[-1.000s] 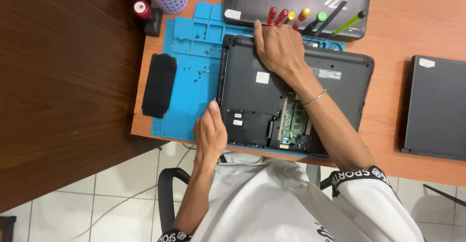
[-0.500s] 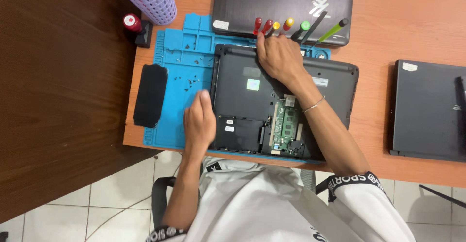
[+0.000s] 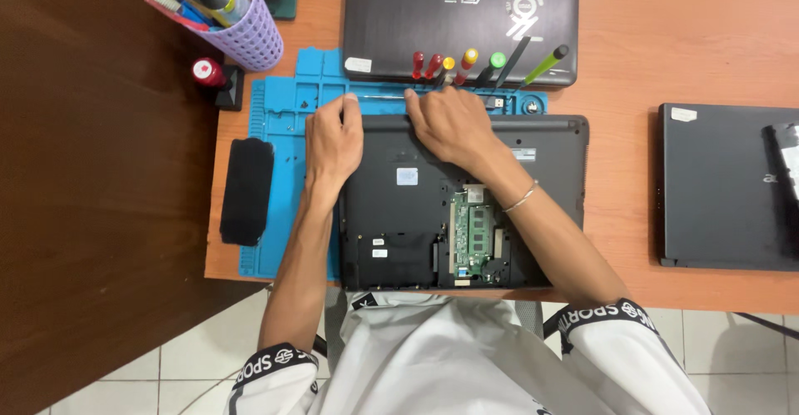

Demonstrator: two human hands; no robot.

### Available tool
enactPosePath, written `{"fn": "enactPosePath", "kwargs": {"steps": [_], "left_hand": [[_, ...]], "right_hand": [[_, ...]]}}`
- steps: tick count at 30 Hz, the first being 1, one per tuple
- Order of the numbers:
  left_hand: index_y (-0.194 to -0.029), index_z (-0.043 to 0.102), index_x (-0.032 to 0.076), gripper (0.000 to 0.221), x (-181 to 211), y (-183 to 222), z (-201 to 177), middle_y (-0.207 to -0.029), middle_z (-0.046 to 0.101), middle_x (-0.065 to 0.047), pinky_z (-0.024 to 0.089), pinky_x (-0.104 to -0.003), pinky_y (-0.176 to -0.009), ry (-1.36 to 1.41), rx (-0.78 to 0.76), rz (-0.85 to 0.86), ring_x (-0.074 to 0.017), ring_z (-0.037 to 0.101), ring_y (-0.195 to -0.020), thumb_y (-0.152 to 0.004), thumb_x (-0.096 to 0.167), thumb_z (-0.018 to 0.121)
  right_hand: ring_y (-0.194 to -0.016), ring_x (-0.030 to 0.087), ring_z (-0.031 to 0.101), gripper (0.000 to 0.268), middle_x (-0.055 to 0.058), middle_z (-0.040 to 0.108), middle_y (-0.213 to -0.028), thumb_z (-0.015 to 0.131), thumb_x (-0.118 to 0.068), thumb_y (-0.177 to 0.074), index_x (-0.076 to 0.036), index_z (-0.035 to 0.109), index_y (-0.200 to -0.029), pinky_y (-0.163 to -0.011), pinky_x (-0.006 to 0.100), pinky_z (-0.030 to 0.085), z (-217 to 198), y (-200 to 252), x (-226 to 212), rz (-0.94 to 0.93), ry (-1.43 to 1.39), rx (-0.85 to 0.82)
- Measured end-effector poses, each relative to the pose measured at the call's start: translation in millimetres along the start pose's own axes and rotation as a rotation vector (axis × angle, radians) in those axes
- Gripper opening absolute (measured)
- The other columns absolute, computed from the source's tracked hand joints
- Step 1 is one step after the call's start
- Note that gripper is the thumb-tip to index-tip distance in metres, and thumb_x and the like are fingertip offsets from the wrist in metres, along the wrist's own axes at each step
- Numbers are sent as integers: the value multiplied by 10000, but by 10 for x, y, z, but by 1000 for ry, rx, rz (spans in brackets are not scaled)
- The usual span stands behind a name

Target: The person uses a brush to clean the internal components and fan of an open laptop, then picks up the bottom casing and fits it onto the chassis by hand.

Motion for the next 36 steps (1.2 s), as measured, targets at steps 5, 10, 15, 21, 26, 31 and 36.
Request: {"fn": "enactPosePath", "kwargs": {"steps": [5,10,15,21,26,31,36], "left_hand": [[-824,641,-31,403,49,-43,-29,-743,628,-270,477,-507,-650,-98,-50,68,-460,638,-716,-1039,269,482],[-772,726,17,451,285,-171,61,-722,665,-258,485,-579,-681,-379,-268,219,-495,626,-704,-1023,305,486],[-593,634,-17,562,484,-190,247,-633,621,-249,477,-577,-634,-454,-298,501,-469,625,-650,-1042,296,502],[-567,616,-9,578,481,-236,300,-593,595,-249,473,-571,-596,-488,-362,475,-464,606,-590,-1052,281,489],[-582,645,6,560,571,-273,404,-585,601,-244,489,-570,-595,-512,-394,525,-469,603,-569,-1041,287,492],[-566,626,-11,598,626,-241,516,-572,591,-248,497,-559,-596,-547,-448,505,-463,602,-568,-1061,287,471],[-555,617,-20,615,632,-254,538,-573,586,-253,494,-565,-614,-582,-455,497,-464,599,-569,-1067,285,464]], "right_hand": [[-489,328,504,160,116,495,-591,639,-111,-982,13,704,-904,-424,450,361,-157,203,133,-242,145,204],[-489,339,494,338,108,473,-570,668,-101,-1017,-34,578,-698,-444,469,360,-331,108,20,-139,56,209],[-479,361,512,388,131,497,-544,626,-141,-1032,-36,574,-662,-449,480,366,-392,95,0,-101,35,174],[-433,390,519,567,159,508,-475,564,-220,-1056,-55,542,-514,-447,493,394,-483,151,308,191,-6,-51],[-455,379,527,511,152,518,-495,558,-209,-1047,-63,559,-557,-453,493,388,-567,239,284,73,94,162],[-445,380,519,524,166,513,-490,572,-207,-1056,-56,559,-554,-446,479,389,-534,255,395,182,29,20],[-442,357,505,529,145,500,-486,566,-220,-1053,-55,540,-551,-451,477,366,-690,415,572,72,144,167]]}}
Point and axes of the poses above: each hand's wrist, its own y-axis away from the middle knuckle, its own z-axis out of the palm, x = y × z, the point moved 4 cm from there along -y, towards the middle knuckle
